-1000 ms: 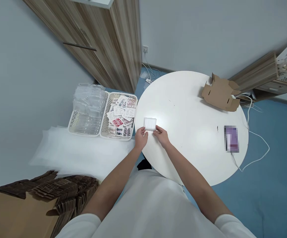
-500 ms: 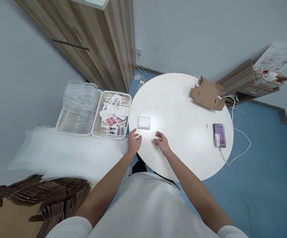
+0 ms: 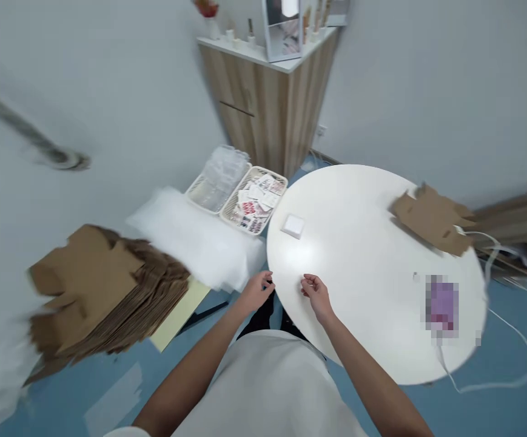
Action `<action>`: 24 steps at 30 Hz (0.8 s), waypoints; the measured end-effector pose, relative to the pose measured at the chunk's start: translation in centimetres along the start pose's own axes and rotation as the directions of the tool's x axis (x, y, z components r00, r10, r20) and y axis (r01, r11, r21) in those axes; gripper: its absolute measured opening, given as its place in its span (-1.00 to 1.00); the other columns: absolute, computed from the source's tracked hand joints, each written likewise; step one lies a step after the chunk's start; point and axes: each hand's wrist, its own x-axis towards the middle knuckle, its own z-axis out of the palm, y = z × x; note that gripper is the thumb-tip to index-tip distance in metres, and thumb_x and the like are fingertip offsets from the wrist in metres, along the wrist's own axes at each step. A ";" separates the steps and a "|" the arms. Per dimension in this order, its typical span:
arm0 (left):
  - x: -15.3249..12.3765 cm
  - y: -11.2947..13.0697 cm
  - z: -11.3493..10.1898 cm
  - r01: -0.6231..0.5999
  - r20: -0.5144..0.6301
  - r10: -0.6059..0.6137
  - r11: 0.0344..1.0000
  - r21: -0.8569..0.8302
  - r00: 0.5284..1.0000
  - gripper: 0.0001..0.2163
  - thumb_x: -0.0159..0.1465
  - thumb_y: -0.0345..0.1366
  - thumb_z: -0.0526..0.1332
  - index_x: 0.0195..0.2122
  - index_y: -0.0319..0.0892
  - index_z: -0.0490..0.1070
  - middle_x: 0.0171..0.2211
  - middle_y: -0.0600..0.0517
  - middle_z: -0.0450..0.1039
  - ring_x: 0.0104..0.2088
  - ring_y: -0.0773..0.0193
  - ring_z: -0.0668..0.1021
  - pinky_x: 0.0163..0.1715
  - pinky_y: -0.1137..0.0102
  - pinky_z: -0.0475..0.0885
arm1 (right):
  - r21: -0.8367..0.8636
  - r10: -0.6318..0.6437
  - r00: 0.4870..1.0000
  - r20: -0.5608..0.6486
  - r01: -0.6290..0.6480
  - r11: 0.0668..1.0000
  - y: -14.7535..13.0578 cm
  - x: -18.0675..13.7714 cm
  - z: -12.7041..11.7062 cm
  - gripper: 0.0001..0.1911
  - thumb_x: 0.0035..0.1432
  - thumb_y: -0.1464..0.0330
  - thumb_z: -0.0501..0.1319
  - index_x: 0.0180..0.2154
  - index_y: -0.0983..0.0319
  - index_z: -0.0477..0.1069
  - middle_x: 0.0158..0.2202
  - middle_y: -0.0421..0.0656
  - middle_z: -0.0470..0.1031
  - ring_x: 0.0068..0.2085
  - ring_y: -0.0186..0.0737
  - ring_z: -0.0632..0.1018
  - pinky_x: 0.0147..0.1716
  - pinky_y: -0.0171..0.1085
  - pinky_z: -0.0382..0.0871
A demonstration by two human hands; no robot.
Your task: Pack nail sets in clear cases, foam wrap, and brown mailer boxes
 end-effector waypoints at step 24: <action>-21.7 -13.2 -22.0 0.519 -0.733 -0.078 0.756 0.399 0.676 -0.64 0.14 -0.11 0.05 -0.09 -0.19 0.26 -0.11 -0.13 0.31 -0.08 0.06 0.35 -0.17 0.28 0.26 | -0.555 -0.436 0.560 0.704 0.817 0.155 -10.9 -2.6 37.2 -0.57 0.01 0.15 0.12 -0.09 0.21 0.23 -0.19 -0.07 0.35 -0.23 -0.21 0.42 -0.29 -0.29 0.24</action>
